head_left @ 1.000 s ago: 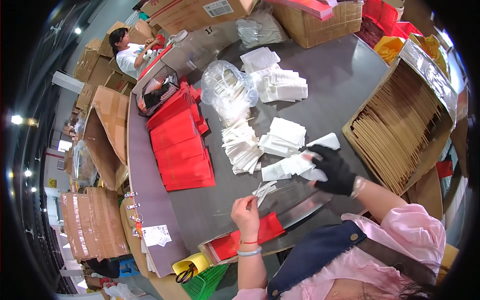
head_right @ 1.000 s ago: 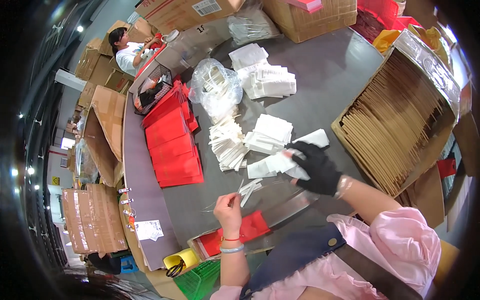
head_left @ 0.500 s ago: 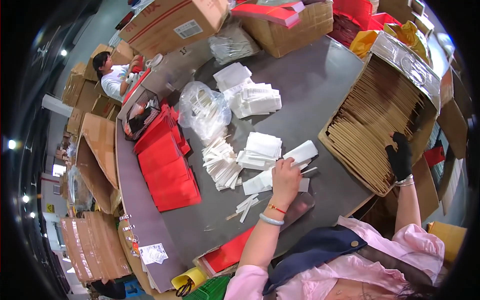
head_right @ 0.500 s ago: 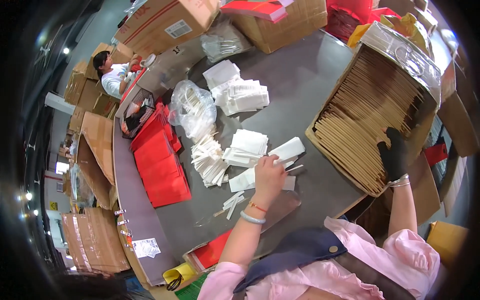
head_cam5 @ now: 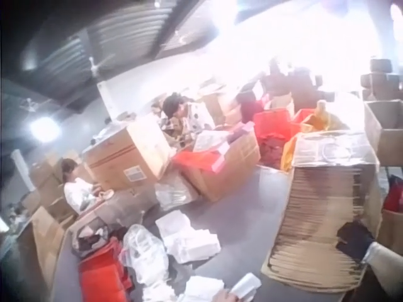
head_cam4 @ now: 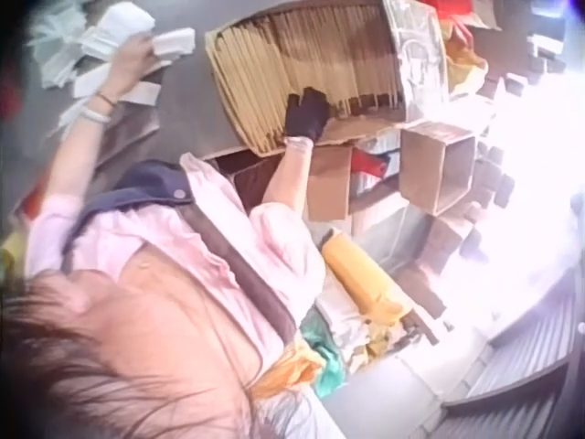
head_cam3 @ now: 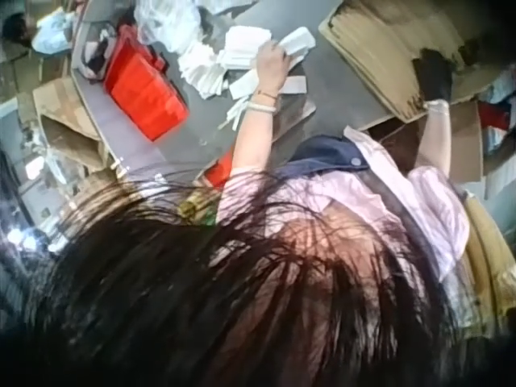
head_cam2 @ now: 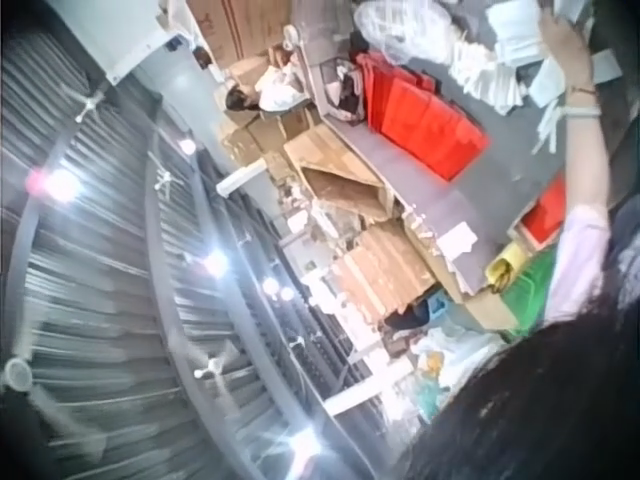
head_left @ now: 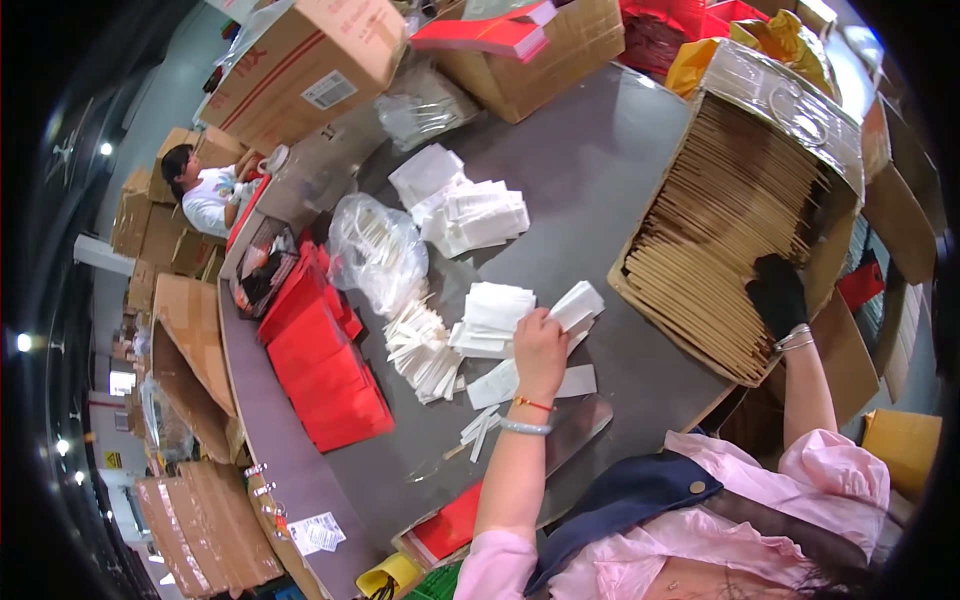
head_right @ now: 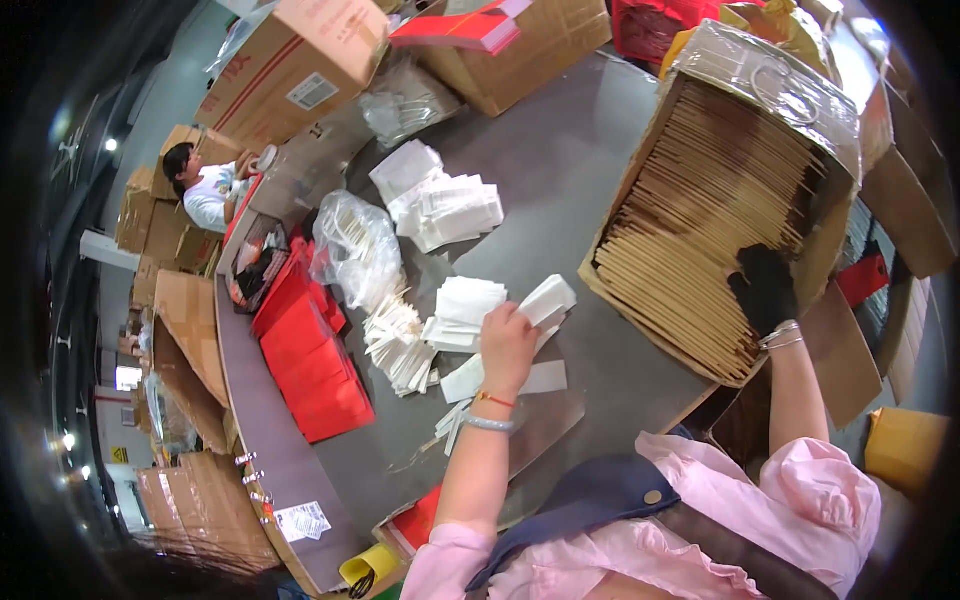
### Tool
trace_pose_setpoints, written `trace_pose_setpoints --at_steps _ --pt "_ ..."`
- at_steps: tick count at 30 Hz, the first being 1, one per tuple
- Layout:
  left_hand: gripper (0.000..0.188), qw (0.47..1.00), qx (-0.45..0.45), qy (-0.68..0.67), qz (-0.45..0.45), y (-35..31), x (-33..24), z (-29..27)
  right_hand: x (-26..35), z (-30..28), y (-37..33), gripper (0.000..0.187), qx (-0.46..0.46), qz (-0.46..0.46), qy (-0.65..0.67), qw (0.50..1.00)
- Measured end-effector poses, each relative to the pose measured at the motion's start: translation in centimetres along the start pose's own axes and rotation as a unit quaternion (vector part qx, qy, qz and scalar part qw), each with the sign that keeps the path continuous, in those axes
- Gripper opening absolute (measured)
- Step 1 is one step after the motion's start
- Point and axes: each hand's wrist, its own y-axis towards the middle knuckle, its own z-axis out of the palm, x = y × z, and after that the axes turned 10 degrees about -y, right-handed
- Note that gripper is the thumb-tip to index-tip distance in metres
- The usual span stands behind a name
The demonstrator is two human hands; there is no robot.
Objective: Pack sets of incense sticks into a wooden tray at a workbench.
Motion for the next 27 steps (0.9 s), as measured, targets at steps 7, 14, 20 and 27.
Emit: trace_pose_setpoints --at_steps 7,14,20,27 --pt "0.014 0.976 -0.019 -0.171 -0.134 -2.5 -2.8 -3.8 1.1 -0.5 0.2 0.017 0.095 -0.005 0.143 0.985" --pt "0.015 0.993 -0.052 -0.01 -0.102 -8.8 -1.9 -7.7 0.6 0.4 0.3 0.023 0.126 0.013 0.051 0.991" --pt "0.016 0.967 -0.079 -0.112 -0.216 -11.3 -2.5 -6.2 0.3 1.3 -0.4 0.02 0.084 0.023 0.091 0.992" --pt "0.037 0.97 -0.047 -0.072 -0.228 -11.5 -2.3 -3.9 0.3 0.7 0.6 0.023 0.221 0.071 0.065 0.971"
